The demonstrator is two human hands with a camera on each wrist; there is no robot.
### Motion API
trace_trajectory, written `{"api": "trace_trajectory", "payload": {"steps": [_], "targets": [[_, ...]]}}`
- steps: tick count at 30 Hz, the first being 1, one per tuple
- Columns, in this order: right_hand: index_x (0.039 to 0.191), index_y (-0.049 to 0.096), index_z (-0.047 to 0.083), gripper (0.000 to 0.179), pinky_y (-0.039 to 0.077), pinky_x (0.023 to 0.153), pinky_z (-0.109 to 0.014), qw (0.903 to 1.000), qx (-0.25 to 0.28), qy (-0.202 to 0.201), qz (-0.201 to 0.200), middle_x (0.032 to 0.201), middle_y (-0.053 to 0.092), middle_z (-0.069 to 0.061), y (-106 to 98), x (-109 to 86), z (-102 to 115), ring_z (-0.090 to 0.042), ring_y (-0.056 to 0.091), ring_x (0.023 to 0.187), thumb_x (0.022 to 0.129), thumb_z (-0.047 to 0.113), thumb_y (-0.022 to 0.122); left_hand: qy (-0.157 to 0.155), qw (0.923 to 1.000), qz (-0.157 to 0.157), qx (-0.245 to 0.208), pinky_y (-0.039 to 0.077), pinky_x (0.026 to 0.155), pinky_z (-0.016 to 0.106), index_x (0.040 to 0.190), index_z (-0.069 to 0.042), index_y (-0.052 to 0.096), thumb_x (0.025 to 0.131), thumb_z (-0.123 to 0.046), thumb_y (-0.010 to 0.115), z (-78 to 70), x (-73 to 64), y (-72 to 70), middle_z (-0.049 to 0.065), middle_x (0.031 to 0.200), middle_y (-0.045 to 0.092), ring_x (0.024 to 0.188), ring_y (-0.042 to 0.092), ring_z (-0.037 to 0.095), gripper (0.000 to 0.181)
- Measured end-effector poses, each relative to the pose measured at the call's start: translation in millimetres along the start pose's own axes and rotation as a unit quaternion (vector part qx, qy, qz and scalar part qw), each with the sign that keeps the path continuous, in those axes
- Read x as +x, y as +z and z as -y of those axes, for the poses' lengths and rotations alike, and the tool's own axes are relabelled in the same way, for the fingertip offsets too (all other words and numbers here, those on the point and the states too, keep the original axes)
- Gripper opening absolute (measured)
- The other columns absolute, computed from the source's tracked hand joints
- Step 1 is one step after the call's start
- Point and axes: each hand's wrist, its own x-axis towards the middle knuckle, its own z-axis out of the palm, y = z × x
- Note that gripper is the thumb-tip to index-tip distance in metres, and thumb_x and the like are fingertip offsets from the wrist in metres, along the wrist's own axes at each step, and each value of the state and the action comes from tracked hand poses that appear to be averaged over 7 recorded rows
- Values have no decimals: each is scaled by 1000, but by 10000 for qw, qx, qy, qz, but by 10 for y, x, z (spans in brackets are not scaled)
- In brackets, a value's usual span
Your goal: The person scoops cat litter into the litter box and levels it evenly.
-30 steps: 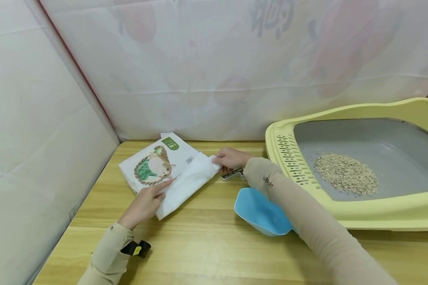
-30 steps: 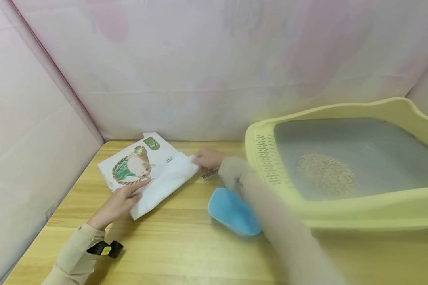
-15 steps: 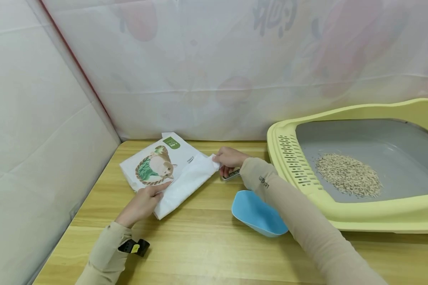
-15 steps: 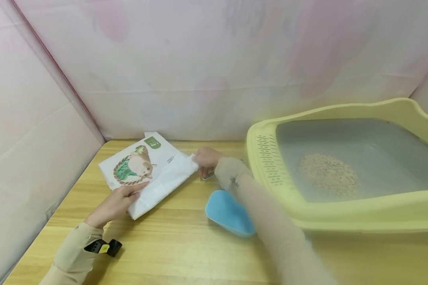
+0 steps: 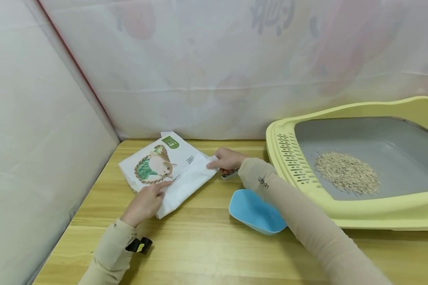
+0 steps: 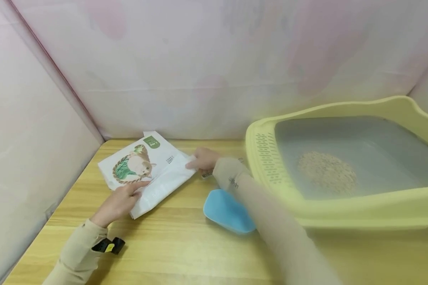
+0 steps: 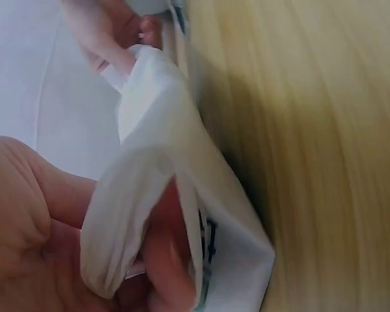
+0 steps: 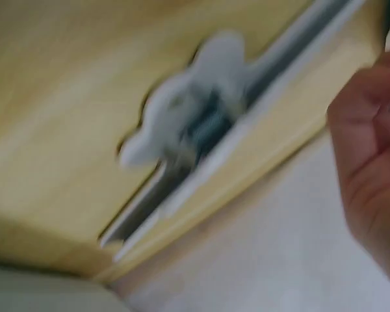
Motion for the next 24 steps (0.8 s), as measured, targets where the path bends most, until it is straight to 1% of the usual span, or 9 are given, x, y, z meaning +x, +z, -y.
{"api": "trace_trajectory", "payload": {"steps": [2,4,7,10,13,17,19,22,24], "targets": [[71,60,7,33,38,50,-23,9997,-106,92,-193,53,48,-2,41,8,5,-9,41,45,102,16,59,204,9980,-254,540,45,56,36,135,0,63,96,4,45,-7,-32,40,24,96,66,57,47,20,43],[74,59,6,31,40,51,-24,9991,-217,229,-268,54,48,-2,61,5,34,-9,42,45,103,15,57,499,9901,-650,1144,45,62,39,129,-2,68,94,6,50,-5,-48,85,14,85,58,71,49,26,40],[78,59,6,27,39,50,-23,9974,-470,392,-379,55,50,-3,69,28,64,-10,43,46,103,17,57,1121,9654,-1414,1883,46,69,44,119,-3,74,86,11,63,8,-46,145,16,98,56,86,48,34,37],[78,59,6,26,39,49,-22,9953,-671,518,-477,55,51,-3,78,77,73,-10,44,45,102,18,59,1709,9411,-1860,2250,49,66,41,107,1,74,77,14,74,-32,-50,183,18,98,57,83,52,34,33],[81,60,6,24,38,48,-22,9938,-748,644,-508,55,52,-3,89,117,80,-10,44,45,101,18,59,1903,9308,-1769,2572,53,60,40,94,1,69,77,1,84,-115,-111,209,18,93,58,78,57,34,23],[83,60,4,23,39,47,-23,9926,-784,732,-563,55,52,-4,96,128,123,-11,45,44,101,18,59,1750,9255,-1518,2996,52,53,40,91,1,64,75,-19,90,-190,-217,255,19,91,55,73,54,34,36],[82,61,3,24,41,47,-24,9921,-792,749,-614,54,52,-5,101,126,144,-12,45,44,101,17,58,1765,9178,-1613,3169,51,50,39,94,3,66,76,-12,88,-203,-240,284,20,92,54,72,52,34,33],[80,61,4,26,42,46,-25,9916,-808,780,-648,53,51,-5,125,131,153,-12,46,43,102,17,57,1916,8994,-1933,3421,50,49,39,95,4,67,76,3,80,-186,-242,318,20,89,55,69,53,34,23],[78,61,4,28,41,46,-25,9916,-787,804,-643,52,51,-6,146,130,154,-13,47,43,103,17,57,1979,8928,-2024,3505,50,48,39,91,3,66,77,6,78,-170,-240,329,19,85,56,68,55,34,19]]}}
